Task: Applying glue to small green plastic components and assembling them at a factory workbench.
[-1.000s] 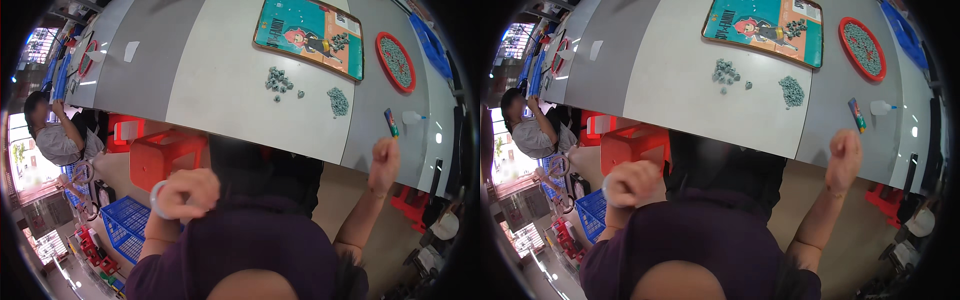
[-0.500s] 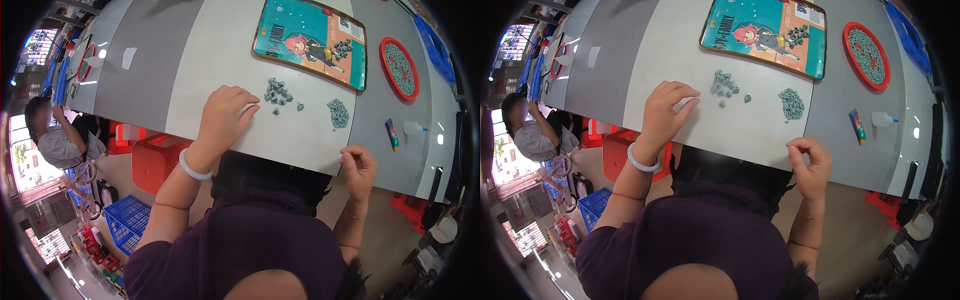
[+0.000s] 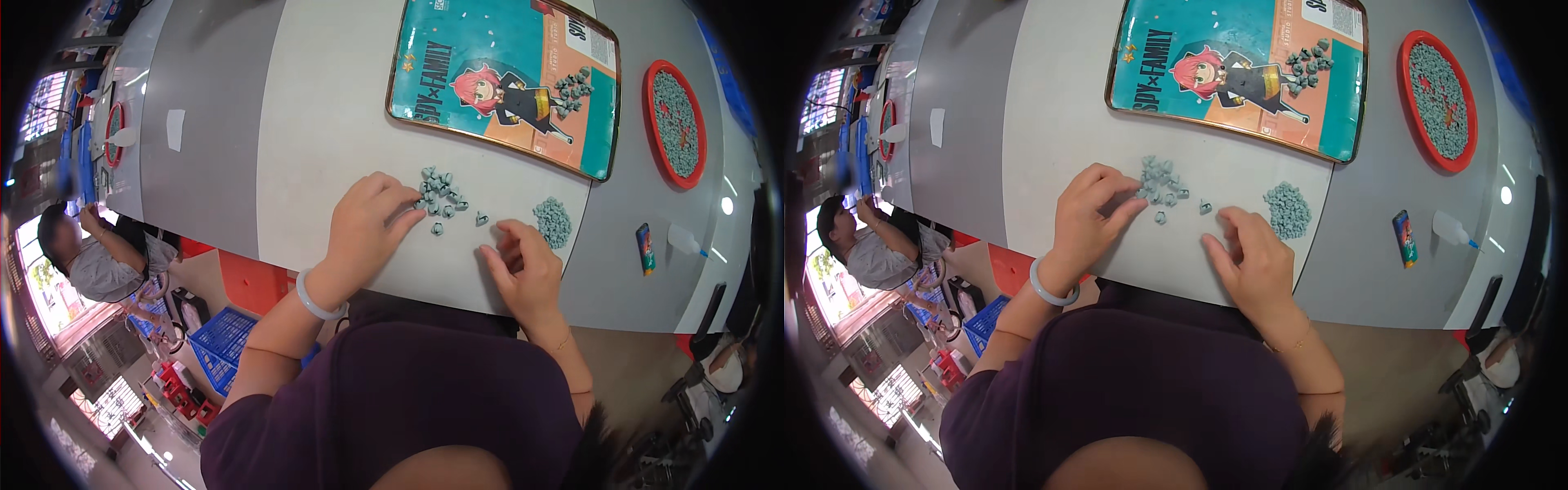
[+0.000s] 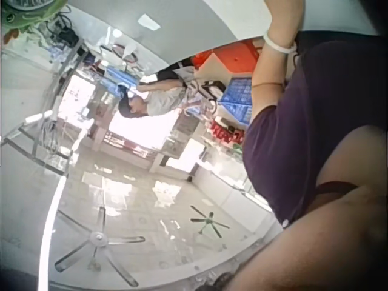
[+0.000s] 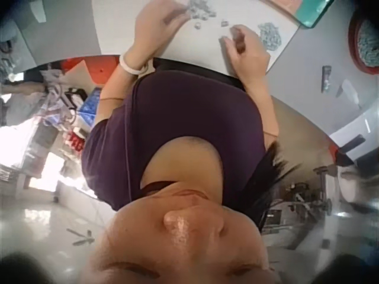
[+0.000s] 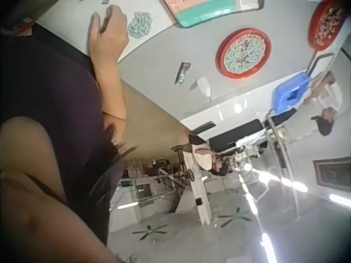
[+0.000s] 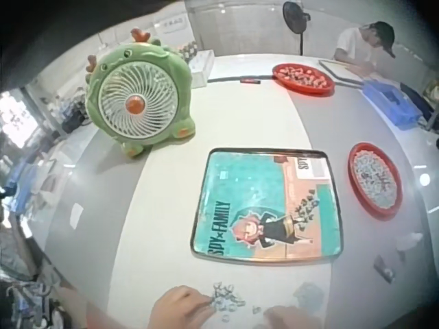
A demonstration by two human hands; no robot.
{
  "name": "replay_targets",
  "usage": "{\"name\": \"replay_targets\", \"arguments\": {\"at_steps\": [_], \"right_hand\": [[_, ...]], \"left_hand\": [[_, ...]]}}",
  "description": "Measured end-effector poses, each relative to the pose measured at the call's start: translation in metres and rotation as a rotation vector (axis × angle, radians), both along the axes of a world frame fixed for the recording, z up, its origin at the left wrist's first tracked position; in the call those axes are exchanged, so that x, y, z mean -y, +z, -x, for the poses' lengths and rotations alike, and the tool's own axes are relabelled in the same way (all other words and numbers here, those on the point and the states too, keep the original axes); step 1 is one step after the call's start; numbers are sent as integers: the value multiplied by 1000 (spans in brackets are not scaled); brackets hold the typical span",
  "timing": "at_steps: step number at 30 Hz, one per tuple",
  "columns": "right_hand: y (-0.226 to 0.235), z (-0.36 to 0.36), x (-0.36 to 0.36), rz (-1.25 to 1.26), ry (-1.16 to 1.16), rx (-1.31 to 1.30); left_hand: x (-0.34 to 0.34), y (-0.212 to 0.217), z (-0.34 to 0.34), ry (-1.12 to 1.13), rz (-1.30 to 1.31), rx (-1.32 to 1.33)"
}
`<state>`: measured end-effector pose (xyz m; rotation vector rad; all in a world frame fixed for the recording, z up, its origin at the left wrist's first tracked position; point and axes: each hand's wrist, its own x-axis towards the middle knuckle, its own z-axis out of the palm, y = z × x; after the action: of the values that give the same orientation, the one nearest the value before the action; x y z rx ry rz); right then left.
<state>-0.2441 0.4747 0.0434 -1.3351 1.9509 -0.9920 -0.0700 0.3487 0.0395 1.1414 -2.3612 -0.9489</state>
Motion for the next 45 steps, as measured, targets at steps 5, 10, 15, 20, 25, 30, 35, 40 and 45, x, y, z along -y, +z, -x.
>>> {"name": "replay_targets", "arguments": {"at_steps": [5,10,15,20,25,30,35,40,45], "right_hand": [[-4,-8,25,37,30,-172],[-13,-2,26,72,47,-137],[-5,2,18,49,37,296],[6,-5,7,49,-81,1053],[13,-11,2,95,-24,1168],[15,-15,-1,68,-7,1207],[13,-16,-3,51,-28,1229],[11,-17,-2,37,-32,1303],[9,-16,-4,-36,-23,1437]], "left_hand": [[6,6,-10,39,-96,-52],[3,6,-16,145,-423,-287],[-2,10,-11,83,-740,-656],[-11,24,-1,-19,-869,-737],[-22,28,4,-103,-824,-754],[-23,26,6,-147,-618,-651],[-24,29,8,-166,-516,-635],[-28,28,7,-163,-524,-659],[-26,29,1,-157,-573,-641]]}}
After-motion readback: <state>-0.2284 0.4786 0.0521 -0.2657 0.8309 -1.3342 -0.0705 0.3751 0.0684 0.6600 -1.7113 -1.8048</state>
